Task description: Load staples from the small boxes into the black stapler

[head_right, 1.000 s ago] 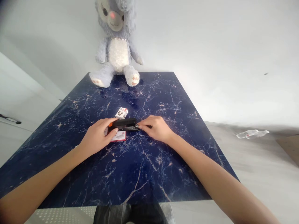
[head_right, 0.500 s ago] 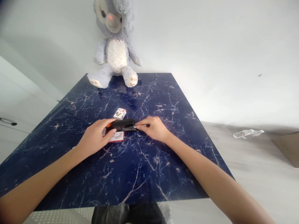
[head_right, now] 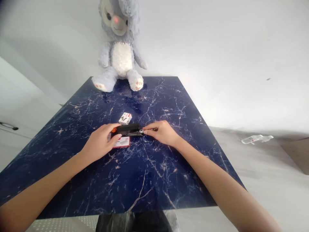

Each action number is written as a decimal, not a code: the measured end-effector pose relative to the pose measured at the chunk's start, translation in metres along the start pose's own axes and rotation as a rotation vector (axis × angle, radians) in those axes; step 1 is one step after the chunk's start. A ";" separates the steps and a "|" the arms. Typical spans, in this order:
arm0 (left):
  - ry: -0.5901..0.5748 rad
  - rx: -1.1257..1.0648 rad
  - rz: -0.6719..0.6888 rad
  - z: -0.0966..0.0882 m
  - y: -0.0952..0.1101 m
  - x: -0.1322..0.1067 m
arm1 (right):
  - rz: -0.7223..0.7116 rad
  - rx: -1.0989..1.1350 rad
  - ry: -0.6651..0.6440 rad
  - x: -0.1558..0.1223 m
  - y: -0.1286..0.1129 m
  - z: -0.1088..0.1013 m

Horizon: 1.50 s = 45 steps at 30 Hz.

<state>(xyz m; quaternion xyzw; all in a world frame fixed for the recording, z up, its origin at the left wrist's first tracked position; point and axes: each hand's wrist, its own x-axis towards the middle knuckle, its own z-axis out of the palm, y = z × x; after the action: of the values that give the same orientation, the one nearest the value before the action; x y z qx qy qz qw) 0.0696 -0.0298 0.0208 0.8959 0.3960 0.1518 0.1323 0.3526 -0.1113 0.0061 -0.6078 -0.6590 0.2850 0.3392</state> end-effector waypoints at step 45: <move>-0.330 -0.109 0.381 -0.022 -0.001 -0.007 | -0.050 -0.025 0.306 0.002 -0.004 0.036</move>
<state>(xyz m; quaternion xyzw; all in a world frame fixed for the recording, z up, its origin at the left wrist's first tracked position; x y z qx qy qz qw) 0.0557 -0.0317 0.0397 0.9585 0.1843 0.0467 0.2124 0.3218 -0.1084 -0.0124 -0.6318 -0.6180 0.1720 0.4350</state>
